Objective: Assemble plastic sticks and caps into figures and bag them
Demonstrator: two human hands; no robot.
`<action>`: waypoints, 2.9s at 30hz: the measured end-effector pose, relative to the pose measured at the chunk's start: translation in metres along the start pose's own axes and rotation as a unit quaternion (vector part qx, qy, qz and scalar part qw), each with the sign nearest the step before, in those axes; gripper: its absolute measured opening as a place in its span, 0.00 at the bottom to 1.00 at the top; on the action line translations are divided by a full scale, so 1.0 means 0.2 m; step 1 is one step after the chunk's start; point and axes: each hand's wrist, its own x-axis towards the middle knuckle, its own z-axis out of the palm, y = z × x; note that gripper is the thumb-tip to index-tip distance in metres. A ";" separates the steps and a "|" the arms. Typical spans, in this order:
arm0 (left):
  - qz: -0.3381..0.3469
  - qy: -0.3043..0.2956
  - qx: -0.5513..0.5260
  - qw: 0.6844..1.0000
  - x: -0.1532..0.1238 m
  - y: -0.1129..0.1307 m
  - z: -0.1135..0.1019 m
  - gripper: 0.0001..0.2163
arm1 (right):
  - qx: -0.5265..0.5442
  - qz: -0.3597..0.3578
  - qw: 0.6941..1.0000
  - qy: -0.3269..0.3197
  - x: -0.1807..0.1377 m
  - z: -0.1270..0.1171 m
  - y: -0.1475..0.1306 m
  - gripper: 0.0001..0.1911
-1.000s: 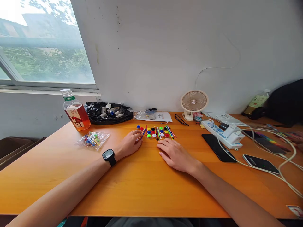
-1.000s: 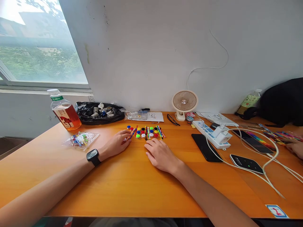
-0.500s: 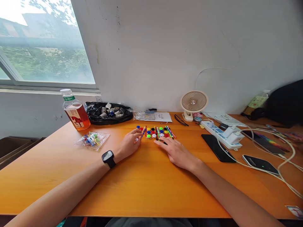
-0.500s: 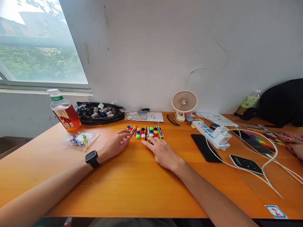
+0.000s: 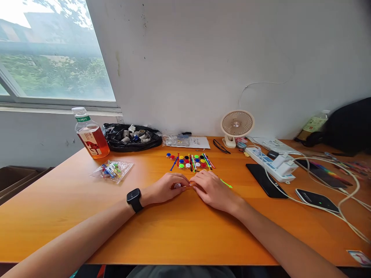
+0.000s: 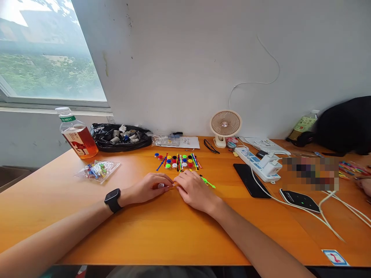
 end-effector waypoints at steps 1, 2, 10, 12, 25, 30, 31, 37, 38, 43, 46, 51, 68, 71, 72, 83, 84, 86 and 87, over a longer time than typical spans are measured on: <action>0.004 0.004 0.002 1.000 0.00 0.00 0.00 0.10 | -0.005 -0.004 1.000 -0.011 0.00 0.01 -0.01 0.08; 0.008 0.011 0.005 1.000 0.00 -0.01 0.00 0.09 | -0.011 -0.007 1.000 -0.020 0.00 0.01 -0.01 0.08; -0.007 0.054 0.004 0.999 0.00 -0.05 0.01 0.12 | 0.043 0.022 0.999 -0.005 0.00 -0.01 -0.01 0.07; -0.031 0.064 0.028 0.997 0.00 -0.05 0.00 0.14 | 0.068 0.042 0.997 0.004 0.00 -0.01 -0.03 0.07; -0.055 0.036 0.005 0.998 -0.01 -0.05 0.01 0.12 | 0.140 0.033 0.988 0.051 0.00 0.07 -0.01 0.10; -0.050 0.029 0.013 0.998 -0.01 -0.04 0.01 0.08 | 0.133 0.026 0.990 0.030 0.00 0.08 -0.01 0.09; -0.049 0.028 0.013 0.998 -0.01 -0.04 0.01 0.07 | 0.132 0.022 0.991 0.028 0.00 0.08 -0.01 0.09; -0.037 0.030 0.016 0.999 -0.01 -0.03 0.00 0.08 | 0.130 -0.005 0.991 0.033 0.00 0.07 0.00 0.10; -0.036 0.031 0.016 0.999 -0.01 -0.02 0.00 0.08 | 0.130 -0.008 0.991 0.035 0.00 0.07 0.00 0.10; -0.036 0.035 0.006 0.999 -0.01 -0.01 0.00 0.08 | 0.116 -0.017 0.992 0.046 0.01 0.07 0.00 0.11; -0.039 0.036 0.007 0.999 0.00 -0.01 0.01 0.07 | 0.113 -0.017 0.992 0.051 0.01 0.08 0.00 0.11; -0.043 0.032 0.011 0.998 0.00 -0.01 0.01 0.09 | 0.146 -0.003 0.988 0.057 0.01 0.07 -0.02 0.10; -0.044 0.027 0.004 0.999 0.00 0.00 0.00 0.09 | 0.174 0.011 0.984 0.028 0.00 0.06 0.00 0.12; -0.049 0.027 -0.007 0.998 0.00 -0.01 0.01 0.09 | 0.170 0.015 0.985 0.023 0.00 0.06 0.00 0.12; -0.052 0.028 -0.009 0.998 0.00 -0.02 0.01 0.09 | 0.168 0.016 0.985 0.022 0.00 0.06 0.00 0.12; -0.045 0.028 -0.014 0.998 0.03 -0.03 0.02 0.06 | 0.158 0.022 0.987 0.014 -0.01 0.07 0.00 0.11; -0.043 0.028 -0.011 0.999 0.03 -0.03 0.02 0.06 | 0.159 0.022 0.987 0.015 -0.01 0.07 0.00 0.11; -0.039 0.030 -0.006 0.999 0.04 -0.03 0.02 0.06 | 0.162 0.022 0.986 0.015 -0.01 0.07 0.01 0.11; -0.038 0.031 -0.003 0.999 0.04 -0.03 0.02 0.05 | 0.164 0.022 0.986 0.014 -0.01 0.07 0.01 0.11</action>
